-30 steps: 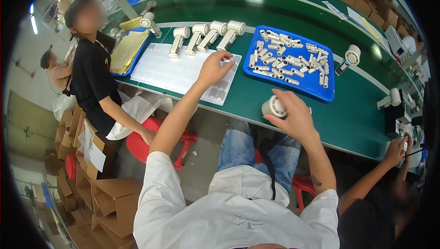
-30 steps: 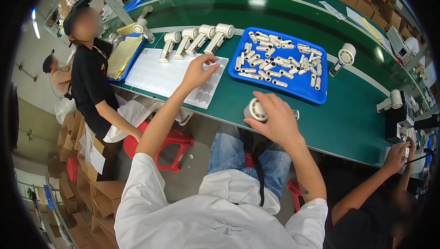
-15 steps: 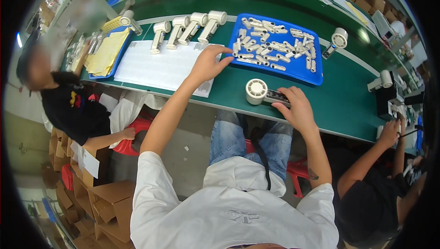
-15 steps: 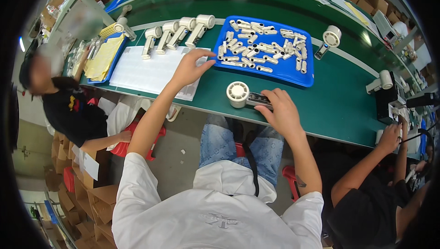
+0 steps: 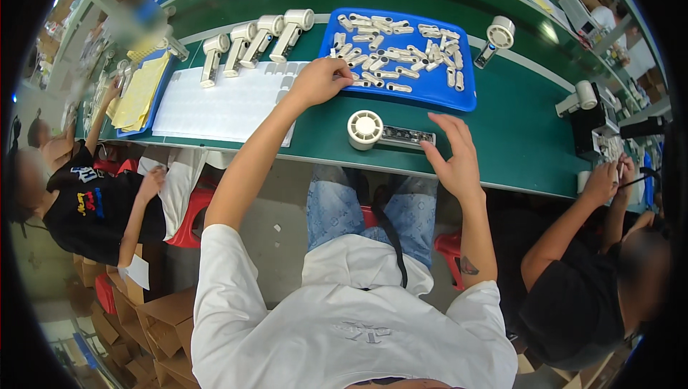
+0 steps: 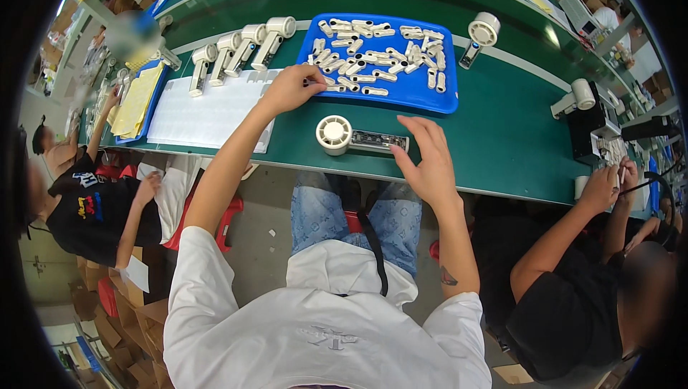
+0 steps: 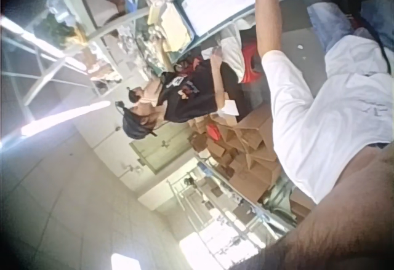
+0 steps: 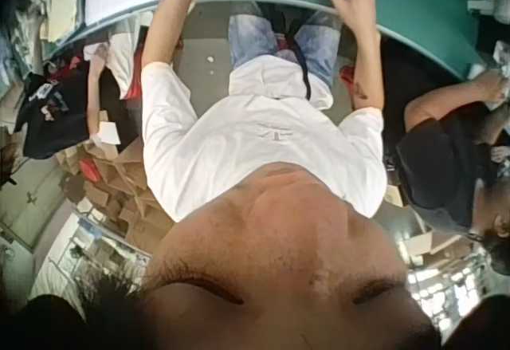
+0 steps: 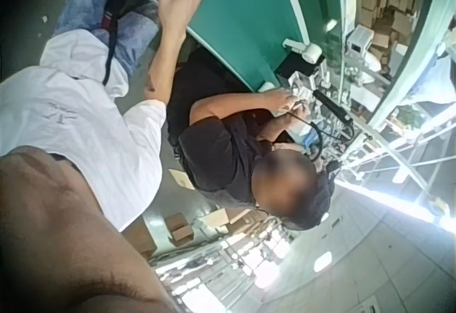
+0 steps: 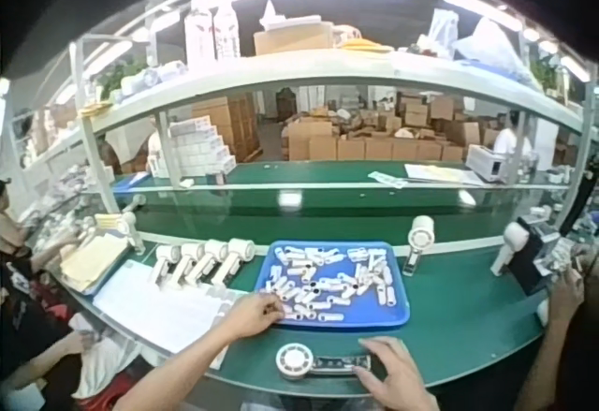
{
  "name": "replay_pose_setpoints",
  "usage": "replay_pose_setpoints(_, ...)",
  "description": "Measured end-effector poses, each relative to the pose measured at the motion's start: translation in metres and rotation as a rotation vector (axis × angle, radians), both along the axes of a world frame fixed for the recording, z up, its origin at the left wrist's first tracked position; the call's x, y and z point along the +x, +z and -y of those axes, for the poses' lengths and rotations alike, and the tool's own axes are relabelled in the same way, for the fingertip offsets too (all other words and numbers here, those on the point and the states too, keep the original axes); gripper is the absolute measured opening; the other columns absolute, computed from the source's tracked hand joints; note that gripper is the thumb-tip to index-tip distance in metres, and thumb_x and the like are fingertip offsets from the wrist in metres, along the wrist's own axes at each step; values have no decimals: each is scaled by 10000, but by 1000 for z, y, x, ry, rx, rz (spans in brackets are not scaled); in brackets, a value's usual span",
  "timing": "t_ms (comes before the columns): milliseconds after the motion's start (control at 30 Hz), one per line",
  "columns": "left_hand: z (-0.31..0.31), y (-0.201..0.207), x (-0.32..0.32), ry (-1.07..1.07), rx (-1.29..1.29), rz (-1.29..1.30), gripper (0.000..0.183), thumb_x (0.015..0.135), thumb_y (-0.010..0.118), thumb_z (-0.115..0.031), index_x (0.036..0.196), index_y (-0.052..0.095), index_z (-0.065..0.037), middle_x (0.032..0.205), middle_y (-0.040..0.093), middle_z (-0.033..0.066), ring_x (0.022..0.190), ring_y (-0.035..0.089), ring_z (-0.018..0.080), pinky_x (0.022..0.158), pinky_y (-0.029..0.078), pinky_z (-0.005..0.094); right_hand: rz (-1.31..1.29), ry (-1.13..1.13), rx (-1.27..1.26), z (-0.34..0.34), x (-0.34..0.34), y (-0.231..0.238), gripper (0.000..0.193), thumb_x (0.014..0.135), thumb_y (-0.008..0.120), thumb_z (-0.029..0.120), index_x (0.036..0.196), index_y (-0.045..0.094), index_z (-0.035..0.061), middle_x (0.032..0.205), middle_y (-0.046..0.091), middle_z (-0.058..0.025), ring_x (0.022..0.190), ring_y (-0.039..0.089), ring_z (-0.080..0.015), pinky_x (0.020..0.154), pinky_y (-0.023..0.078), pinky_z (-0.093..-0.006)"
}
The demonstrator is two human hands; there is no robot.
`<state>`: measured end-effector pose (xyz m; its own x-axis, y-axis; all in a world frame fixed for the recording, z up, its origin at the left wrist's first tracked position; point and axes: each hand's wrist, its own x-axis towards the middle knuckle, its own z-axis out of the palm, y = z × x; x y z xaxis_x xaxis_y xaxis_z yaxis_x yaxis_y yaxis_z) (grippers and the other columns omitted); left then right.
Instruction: The person assembles small white plastic components on a green workbench. They pick up cylindrical parts and a fan-like piece, fit them together, and place the finished units on the table. The process is repeated with multiple identical parts from a blue tray.
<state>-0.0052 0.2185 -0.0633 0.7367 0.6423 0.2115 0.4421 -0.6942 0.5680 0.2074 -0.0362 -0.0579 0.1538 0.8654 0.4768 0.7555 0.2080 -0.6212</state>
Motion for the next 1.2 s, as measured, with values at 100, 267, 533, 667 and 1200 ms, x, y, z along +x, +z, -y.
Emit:
replay_pose_setpoints(100, -8, -3, 3, -37, 40, -29, 188, 810, 747, -161, 905, 692, -9, 935, 710, 129, 886, 676, 269, 835, 526, 366, -20, -3, 62, -1, 0, 3, 477, 819, 726, 129, 1274, 596, 66, 1219, 591, -159, 1157, 536, -343, 992, 437, -418)
replay_pose_setpoints(267, -25, -24, -19, -124, 48, 89, 182, 819, 718, -134, 932, 656, -6, 847, 663, 112, 807, 632, 239, 761, 501, 348, -21, 96, 140, -8, -8, 4, 458, 816, 723, 167, 1245, 601, 61, 1203, 593, -158, 1155, 527, -358, 1006, 427, -444)
replay_pose_setpoints(533, 25, 22, 7, -28, -112, 330, 51, 945, 607, -70, 946, 593, -21, 997, 559, 53, 874, 571, 141, 788, 509, 296, -176, 116, 219, 9, -11, 26, 463, 840, 712, 103, 1282, 584, 56, 1174, 613, -133, 1102, 576, -300, 960, 466, -392)
replay_pose_setpoints(667, 98, 72, 21, -152, -251, 510, 91, 880, 672, -12, 947, 613, -26, 997, 569, 58, 877, 595, 134, 661, 548, 257, -728, 295, 58, 12, -20, 31, 409, 895, 674, 64, 1290, 573, 43, 1088, 659, -94, 1014, 642, -197, 897, 512, -343)
replay_pose_setpoints(1200, 185, 132, 8, -509, -157, 577, 403, 659, 903, -97, 971, 676, 20, 949, 722, 142, 789, 722, 224, 652, 573, 263, -915, 530, 384, 50, -45, 59, 332, 842, 747, 39, 1111, 593, -79, 1040, 670, -198, 837, 667, -202, 774, 531, -311)
